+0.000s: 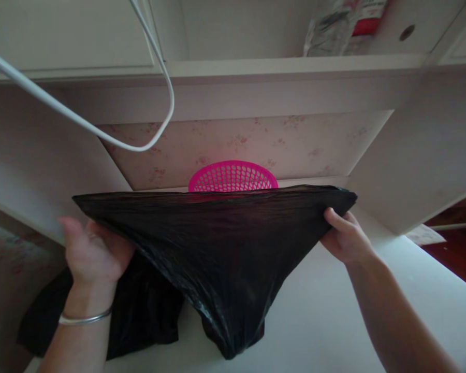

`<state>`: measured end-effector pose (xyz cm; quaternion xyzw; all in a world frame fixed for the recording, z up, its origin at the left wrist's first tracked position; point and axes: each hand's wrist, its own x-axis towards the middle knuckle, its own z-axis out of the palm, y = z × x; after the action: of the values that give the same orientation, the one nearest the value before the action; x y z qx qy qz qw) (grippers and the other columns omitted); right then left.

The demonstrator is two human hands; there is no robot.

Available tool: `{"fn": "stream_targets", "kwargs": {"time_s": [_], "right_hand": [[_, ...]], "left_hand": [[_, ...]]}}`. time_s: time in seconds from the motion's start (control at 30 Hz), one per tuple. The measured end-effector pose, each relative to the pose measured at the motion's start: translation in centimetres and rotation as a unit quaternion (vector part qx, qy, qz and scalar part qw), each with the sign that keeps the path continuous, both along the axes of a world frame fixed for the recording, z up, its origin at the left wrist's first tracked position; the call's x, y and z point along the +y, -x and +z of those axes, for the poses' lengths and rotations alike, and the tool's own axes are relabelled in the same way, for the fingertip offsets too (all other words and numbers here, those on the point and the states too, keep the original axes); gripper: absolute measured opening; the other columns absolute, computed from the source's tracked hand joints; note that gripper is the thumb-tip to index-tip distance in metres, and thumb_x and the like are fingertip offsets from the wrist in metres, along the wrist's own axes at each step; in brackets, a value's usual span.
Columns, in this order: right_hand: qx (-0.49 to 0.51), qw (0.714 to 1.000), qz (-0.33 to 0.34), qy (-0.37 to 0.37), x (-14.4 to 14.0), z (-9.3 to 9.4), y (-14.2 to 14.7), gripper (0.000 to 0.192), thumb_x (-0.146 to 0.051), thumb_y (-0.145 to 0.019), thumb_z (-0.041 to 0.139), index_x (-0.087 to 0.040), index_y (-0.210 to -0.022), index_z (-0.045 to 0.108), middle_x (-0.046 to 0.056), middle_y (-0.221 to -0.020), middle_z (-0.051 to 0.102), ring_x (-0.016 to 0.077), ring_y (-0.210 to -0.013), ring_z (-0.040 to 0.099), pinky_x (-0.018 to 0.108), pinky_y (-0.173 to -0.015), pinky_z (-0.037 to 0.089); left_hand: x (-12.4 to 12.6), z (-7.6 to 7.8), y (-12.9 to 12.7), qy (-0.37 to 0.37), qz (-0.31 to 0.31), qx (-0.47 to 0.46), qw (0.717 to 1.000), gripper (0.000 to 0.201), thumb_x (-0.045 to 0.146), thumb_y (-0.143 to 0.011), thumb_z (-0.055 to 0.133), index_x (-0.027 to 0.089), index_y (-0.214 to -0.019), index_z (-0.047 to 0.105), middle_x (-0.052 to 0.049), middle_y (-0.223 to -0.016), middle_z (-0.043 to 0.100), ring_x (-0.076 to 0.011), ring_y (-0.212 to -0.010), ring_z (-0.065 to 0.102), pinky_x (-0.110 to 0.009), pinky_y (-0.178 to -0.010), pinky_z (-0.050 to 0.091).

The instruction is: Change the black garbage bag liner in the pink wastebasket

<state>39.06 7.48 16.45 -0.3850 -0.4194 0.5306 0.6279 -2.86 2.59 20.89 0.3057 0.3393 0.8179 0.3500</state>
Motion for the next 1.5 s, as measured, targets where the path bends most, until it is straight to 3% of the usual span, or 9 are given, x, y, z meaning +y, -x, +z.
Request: {"fn": "stream_targets", "kwargs": {"time_s": [0.1, 0.23, 0.4, 0.47, 0.63, 0.8, 1.03, 1.27, 1.5], "right_hand": [[0.002, 0.999, -0.03, 0.019, 0.0, 0.6, 0.1, 0.03, -0.048, -0.071, 0.086, -0.033, -0.096, 0.077, -0.001, -0.102, 0.081, 0.0313, -0.104, 0.075, 0.048, -0.095, 0.062], [0.05, 0.997, -0.054, -0.012, 0.1, 1.6, -0.7, 0.025, -0.053, -0.083, 0.074, -0.033, -0.096, 0.078, -0.001, -0.109, 0.08, 0.0328, -0.12, 0.068, 0.051, -0.101, 0.059], [0.11, 0.992, -0.035, -0.041, -0.1, 0.5, -1.3, 0.041, -0.067, -0.076, 0.074, -0.035, -0.101, 0.076, -0.004, -0.109, 0.08, 0.0299, -0.113, 0.072, 0.048, -0.098, 0.062], [0.104, 0.994, -0.016, -0.035, -0.2, -0.4, -1.1, 0.05, -0.062, -0.065, 0.086, -0.034, -0.105, 0.076, -0.003, -0.106, 0.081, 0.0274, -0.099, 0.077, 0.042, -0.09, 0.066], [0.11, 0.993, -0.026, -0.018, -0.1, -0.8, -0.7, 0.041, -0.033, -0.066, 0.09, -0.028, -0.104, 0.076, -0.001, -0.099, 0.082, 0.0238, -0.085, 0.079, 0.036, -0.083, 0.067], [0.153, 0.984, -0.034, -0.079, 0.0, 0.4, -1.5, 0.021, -0.043, -0.082, 0.075, -0.027, -0.095, 0.077, -0.001, -0.099, 0.081, 0.025, -0.093, 0.077, 0.043, -0.089, 0.065], [0.097, 0.994, -0.014, -0.039, -0.8, 0.4, -0.2, 0.052, -0.044, -0.058, 0.094, -0.029, -0.105, 0.076, 0.001, -0.104, 0.081, 0.0274, -0.09, 0.077, 0.046, -0.089, 0.065], [0.126, 0.987, -0.034, -0.097, -0.6, 1.1, -0.7, 0.025, -0.052, -0.085, 0.072, -0.029, -0.095, 0.077, -0.002, -0.098, 0.081, 0.0235, -0.102, 0.075, 0.044, -0.102, 0.06], [0.076, 0.995, 0.027, -0.066, -1.3, -0.2, 0.1, 0.066, -0.069, -0.065, 0.081, -0.032, -0.119, 0.073, 0.002, -0.124, 0.075, 0.0343, -0.117, 0.069, 0.055, -0.102, 0.057]], "left_hand": [[0.2, -0.2, 0.4, 0.007, 0.028, 0.011, 1.0, 0.038, 0.042, -0.076, 0.084, 0.016, -0.102, 0.073, -0.007, -0.109, 0.079, -0.0267, -0.127, 0.059, -0.038, -0.113, 0.046], [0.3, 0.2, 1.4, -0.046, 0.041, -0.039, 0.997, 0.02, 0.035, -0.088, 0.07, 0.016, -0.092, 0.073, -0.003, -0.099, 0.08, -0.0224, -0.113, 0.066, -0.036, -0.107, 0.05], [-0.7, -0.7, 1.7, -0.014, -0.019, -0.04, 0.999, 0.062, 0.073, -0.073, 0.072, 0.019, -0.103, 0.076, -0.003, -0.096, 0.08, -0.0246, -0.092, 0.072, -0.042, -0.095, 0.058], [-0.9, -1.2, 1.3, 0.005, -0.043, -0.001, 0.999, 0.073, 0.069, -0.056, 0.087, 0.019, -0.108, 0.076, -0.006, -0.1, 0.081, -0.0261, -0.092, 0.073, -0.043, -0.097, 0.058], [-0.5, -1.2, 0.6, -0.014, -0.049, 0.021, 0.998, 0.049, 0.038, -0.065, 0.093, 0.017, -0.106, 0.075, -0.006, -0.101, 0.081, -0.0249, -0.103, 0.072, -0.041, -0.105, 0.053], [-0.5, -0.7, 1.1, -0.016, 0.001, -0.035, 0.999, 0.035, 0.036, -0.081, 0.077, 0.015, -0.11, 0.074, -0.006, -0.11, 0.08, -0.0268, -0.128, 0.06, -0.042, -0.114, 0.045], [-1.2, -1.4, 0.8, -0.032, -0.043, 0.012, 0.999, 0.045, 0.041, -0.073, 0.085, 0.018, -0.11, 0.074, -0.005, -0.111, 0.08, -0.0303, -0.125, 0.062, -0.047, -0.113, 0.047], [-1.2, -0.2, 0.5, -0.049, 0.01, -0.001, 0.999, 0.032, 0.038, -0.09, 0.066, 0.018, -0.114, 0.073, -0.002, -0.122, 0.077, -0.0251, -0.132, 0.057, -0.04, -0.116, 0.043], [-1.3, -1.5, 1.2, -0.042, -0.098, 0.02, 0.994, 0.058, 0.049, -0.064, 0.089, 0.019, -0.112, 0.076, -0.006, -0.109, 0.08, -0.0297, -0.114, 0.068, -0.043, -0.108, 0.052]]}}
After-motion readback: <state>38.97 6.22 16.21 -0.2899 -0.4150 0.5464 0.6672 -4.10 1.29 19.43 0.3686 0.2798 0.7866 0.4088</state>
